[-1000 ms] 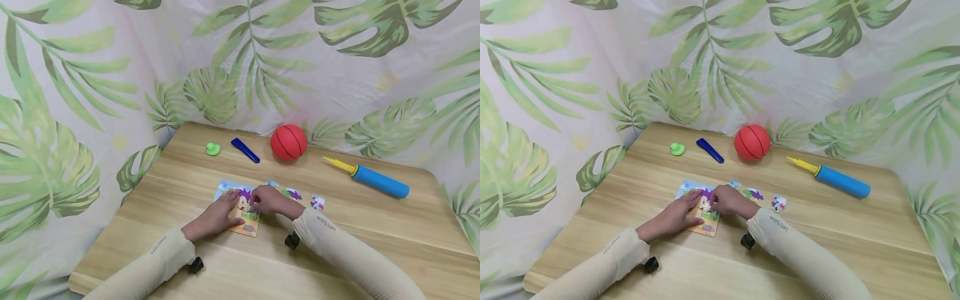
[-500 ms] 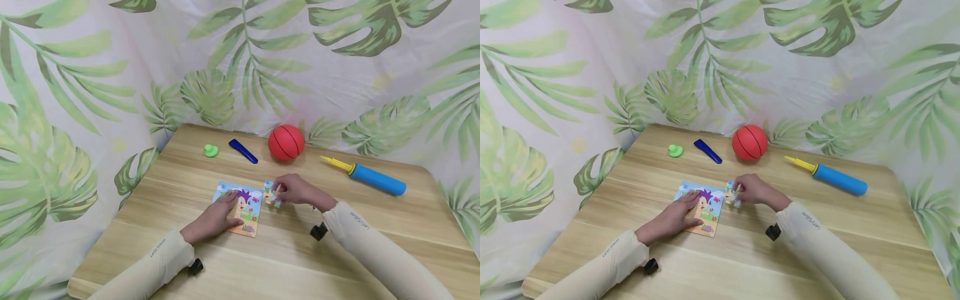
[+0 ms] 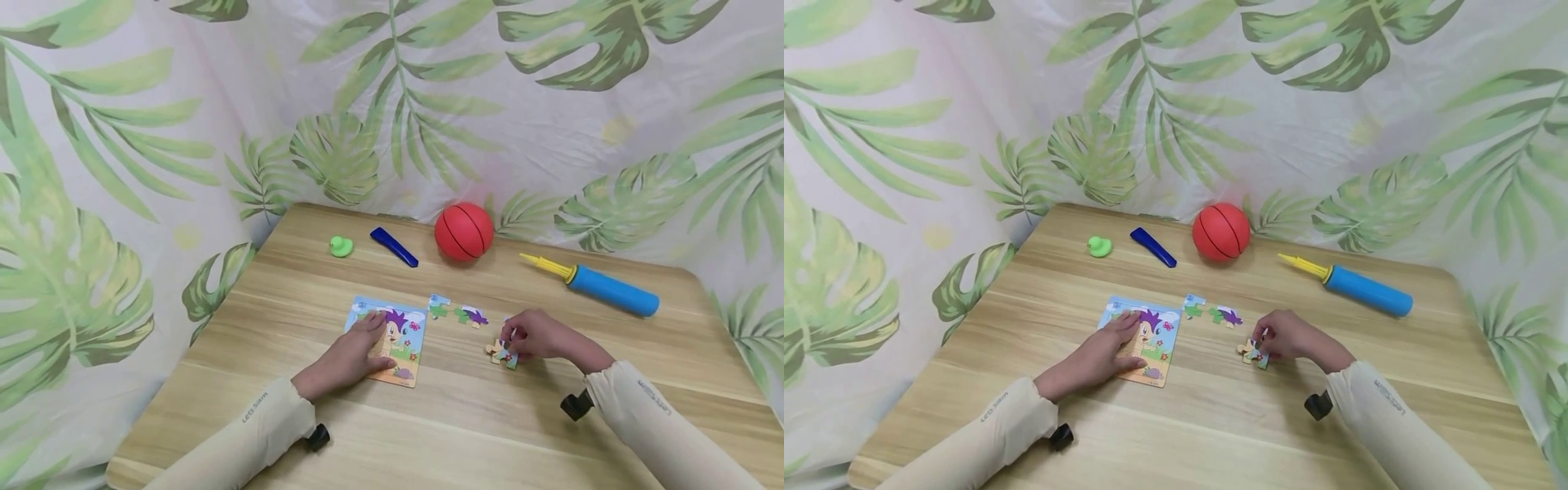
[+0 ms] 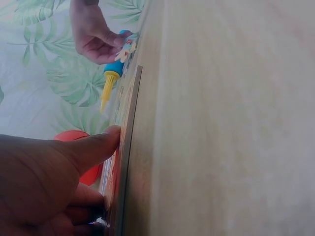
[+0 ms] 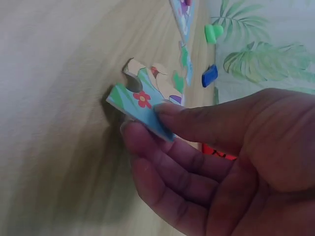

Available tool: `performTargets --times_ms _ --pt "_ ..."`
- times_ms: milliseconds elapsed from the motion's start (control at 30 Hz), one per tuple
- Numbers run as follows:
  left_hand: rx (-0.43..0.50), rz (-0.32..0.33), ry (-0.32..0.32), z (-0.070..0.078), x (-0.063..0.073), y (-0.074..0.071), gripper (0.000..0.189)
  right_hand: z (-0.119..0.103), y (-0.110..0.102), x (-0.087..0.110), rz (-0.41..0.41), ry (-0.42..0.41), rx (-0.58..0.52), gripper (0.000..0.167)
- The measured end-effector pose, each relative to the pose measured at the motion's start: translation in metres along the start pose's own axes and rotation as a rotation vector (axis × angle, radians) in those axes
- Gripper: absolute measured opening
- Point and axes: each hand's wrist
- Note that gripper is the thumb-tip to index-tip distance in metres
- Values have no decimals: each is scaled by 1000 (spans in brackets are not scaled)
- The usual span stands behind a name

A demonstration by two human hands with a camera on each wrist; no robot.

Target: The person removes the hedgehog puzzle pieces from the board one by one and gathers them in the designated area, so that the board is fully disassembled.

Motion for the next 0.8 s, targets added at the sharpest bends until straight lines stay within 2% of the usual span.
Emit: performTargets --times_ms 133,433,600,800 --pt "-1 6 1 1 1 0 82 4 2 3 23 12 -11 9" --pt "-3 14 4 4 1 -1 81 0 -6 4 73 36 174 14" --pt "1 22 5 2 -1 0 82 -5 -14 9 118 91 205 15" --pt "39 67 -12 -1 -1 5 81 -20 -22 5 171 45 200 14"
Point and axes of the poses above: each hand's wrist, its own x-axis away from the middle knuckle, its own y-axis out of the palm, z = x × y, and after that the axes turned 1 degree about -x, right-handed
